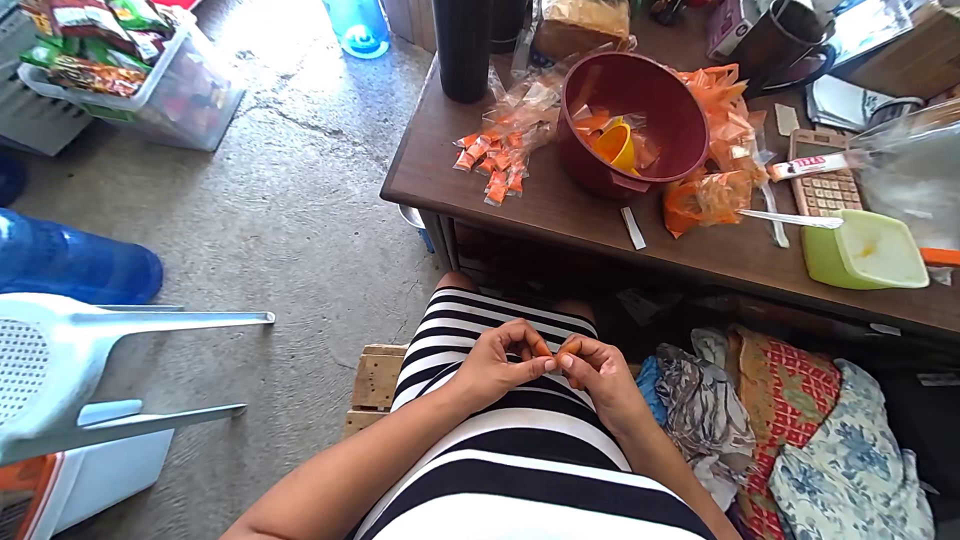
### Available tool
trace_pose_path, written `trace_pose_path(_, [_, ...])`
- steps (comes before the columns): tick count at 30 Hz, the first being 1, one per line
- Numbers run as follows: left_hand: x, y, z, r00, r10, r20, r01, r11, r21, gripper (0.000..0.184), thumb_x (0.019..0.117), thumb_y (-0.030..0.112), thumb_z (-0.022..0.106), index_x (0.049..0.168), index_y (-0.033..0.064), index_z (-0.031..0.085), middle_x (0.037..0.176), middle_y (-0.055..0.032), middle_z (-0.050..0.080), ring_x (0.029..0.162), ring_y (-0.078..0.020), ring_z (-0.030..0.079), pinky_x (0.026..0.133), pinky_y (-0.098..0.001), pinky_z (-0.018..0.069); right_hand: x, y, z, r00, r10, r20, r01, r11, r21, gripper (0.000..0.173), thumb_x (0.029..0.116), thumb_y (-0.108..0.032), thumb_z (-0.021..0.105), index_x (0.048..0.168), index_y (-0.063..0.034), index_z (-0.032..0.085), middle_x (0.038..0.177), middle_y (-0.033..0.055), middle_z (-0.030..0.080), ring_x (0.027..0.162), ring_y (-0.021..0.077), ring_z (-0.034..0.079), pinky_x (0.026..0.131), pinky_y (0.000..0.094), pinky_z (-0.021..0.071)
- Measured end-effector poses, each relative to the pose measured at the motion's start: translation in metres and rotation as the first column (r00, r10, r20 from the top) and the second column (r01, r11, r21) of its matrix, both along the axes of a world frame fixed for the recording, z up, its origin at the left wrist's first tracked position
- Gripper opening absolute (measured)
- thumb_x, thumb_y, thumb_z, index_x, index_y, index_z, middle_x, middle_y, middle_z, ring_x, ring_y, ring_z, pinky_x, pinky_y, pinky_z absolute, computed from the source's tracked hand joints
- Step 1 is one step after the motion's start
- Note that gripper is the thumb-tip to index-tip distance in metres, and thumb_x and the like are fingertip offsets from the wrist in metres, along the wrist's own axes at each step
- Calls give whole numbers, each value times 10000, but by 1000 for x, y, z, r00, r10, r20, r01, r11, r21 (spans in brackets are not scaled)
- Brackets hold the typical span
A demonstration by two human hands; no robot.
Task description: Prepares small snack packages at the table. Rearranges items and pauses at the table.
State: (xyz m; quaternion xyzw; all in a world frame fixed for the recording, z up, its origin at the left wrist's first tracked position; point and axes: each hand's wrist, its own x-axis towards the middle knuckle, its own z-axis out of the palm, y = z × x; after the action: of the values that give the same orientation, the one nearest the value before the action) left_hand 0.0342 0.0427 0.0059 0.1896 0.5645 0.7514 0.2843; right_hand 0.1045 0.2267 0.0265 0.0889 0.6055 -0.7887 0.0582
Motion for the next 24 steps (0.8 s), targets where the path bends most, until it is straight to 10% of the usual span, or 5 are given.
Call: trace_pose_path(24, [-3,-1,3,1000,1,6,-1,1000,-14,65,868,57,750,893,77,692,903,87,639,814,27,607,747,-152,522,-2,-1,3,1000,-4,3,4,1000,13,51,910,-106,702,875,-86,733,799,-83,657,646,-55,553,584,111,465])
